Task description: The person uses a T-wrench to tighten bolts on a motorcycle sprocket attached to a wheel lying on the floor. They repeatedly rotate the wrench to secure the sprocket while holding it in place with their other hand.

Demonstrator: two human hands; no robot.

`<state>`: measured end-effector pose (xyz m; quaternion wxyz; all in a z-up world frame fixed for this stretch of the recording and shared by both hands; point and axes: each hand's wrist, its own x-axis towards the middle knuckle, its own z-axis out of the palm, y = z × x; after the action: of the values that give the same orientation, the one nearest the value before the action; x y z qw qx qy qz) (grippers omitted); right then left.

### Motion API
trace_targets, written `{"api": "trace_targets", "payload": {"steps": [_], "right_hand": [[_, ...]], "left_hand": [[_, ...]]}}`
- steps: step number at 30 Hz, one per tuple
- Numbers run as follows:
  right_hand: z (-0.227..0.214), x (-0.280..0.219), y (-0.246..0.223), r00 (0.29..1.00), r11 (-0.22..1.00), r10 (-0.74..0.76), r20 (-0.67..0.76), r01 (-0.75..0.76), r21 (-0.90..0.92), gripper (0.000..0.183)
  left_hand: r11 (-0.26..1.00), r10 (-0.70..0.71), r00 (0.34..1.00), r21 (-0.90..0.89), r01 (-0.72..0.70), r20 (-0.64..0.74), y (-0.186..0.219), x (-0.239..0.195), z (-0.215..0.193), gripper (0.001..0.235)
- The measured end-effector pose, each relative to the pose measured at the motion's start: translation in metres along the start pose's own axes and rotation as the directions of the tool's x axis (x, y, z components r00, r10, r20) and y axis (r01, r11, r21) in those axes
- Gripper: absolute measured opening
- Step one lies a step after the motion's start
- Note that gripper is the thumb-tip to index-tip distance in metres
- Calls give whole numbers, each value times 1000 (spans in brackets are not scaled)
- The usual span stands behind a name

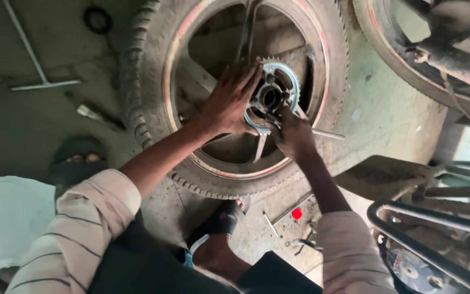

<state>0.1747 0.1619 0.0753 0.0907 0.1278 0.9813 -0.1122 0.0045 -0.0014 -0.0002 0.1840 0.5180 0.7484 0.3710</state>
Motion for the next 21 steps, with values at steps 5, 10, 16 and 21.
{"api": "trace_targets", "payload": {"steps": [5, 10, 16, 21], "right_hand": [[-23, -41, 66, 999, 995, -35, 41, 39, -91, 31], [-2, -84, 135, 969, 961, 241, 61, -230, -154, 37], [44, -105, 157, 941, 971, 146, -304, -196, -140, 49], [50, -108, 150, 922, 969, 120, -368, -189, -158, 58]], "left_hand": [[1000, -9, 1000, 11, 10, -15, 5, -1, -1, 160], [998, -16, 999, 55, 18, -32, 3, -4, 11, 164], [995, 3, 996, 97, 6, -88, -3, 0, 22, 163], [987, -24, 1000, 158, 24, -1, -5, 2, 28, 161]]}}
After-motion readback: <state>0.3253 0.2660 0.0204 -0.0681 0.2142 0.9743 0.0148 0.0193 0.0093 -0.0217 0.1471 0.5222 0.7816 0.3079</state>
